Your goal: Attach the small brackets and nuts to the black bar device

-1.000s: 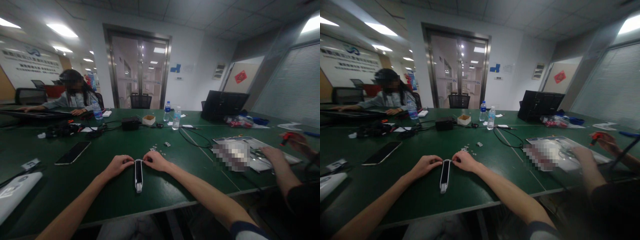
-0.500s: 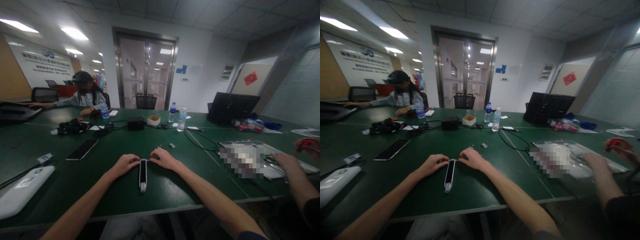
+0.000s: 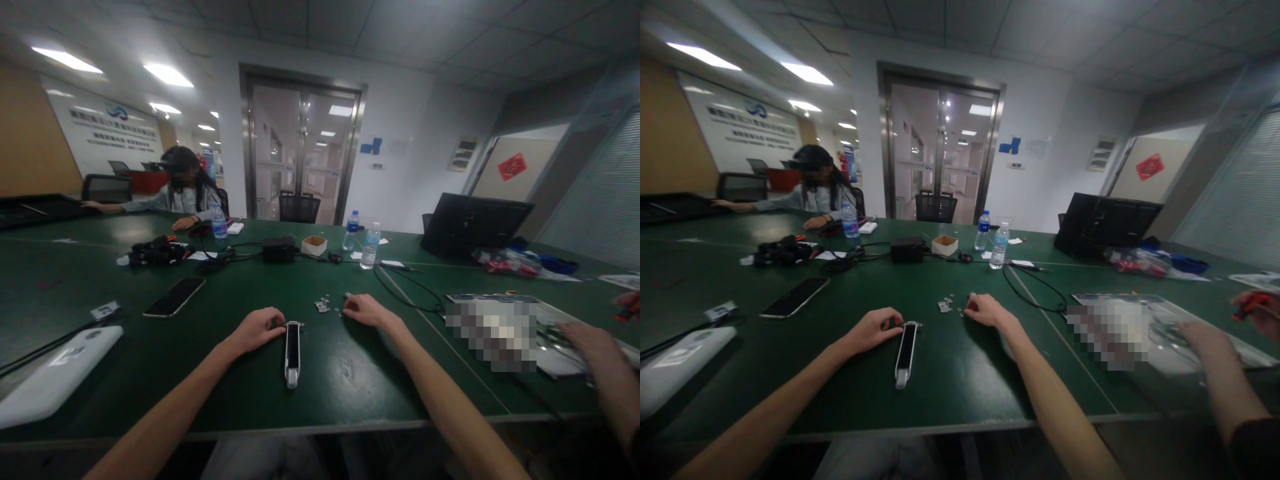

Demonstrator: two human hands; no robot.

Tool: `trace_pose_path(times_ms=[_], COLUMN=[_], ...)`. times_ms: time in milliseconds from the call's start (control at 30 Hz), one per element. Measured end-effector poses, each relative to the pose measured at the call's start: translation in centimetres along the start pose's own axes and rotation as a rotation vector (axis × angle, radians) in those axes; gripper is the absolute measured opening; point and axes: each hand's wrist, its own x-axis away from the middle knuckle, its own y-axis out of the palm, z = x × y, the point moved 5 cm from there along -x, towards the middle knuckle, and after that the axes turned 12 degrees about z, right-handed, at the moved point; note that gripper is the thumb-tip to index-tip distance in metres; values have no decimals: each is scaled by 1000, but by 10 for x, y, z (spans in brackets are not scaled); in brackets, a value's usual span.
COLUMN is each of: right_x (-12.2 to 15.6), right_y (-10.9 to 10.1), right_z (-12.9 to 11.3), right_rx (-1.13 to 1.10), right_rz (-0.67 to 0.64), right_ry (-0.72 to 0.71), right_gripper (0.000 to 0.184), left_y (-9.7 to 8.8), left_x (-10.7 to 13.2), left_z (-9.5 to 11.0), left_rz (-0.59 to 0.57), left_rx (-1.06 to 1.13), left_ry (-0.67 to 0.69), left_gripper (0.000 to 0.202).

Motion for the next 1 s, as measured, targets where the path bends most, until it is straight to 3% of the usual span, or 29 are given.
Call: trace_pose_path(times_ms=[167,400,567,833,1000], right_x=[0,0,1,2,1], right_y=[6,9,8,19,10], right_z=[-9,-18,-33,-78,-77], right_rx=[-35,2,-35,-142,-116], right_rz=[-86,-89,-38,55,188], right_ry=[48,81,10,-213,-230], right_gripper=[18,19,15,7,7], left_y=[1,-2,-5,-7,-7], left_x=[0,1,2,2,2], left_z=[-2,1,4,10,10], left_rz=[-8,10,79,151,184], left_rx=[-9,-22,-57,-66,-66], left_ry=[-11,-15,-6,22,45], left_gripper=[25,26,27,22,20])
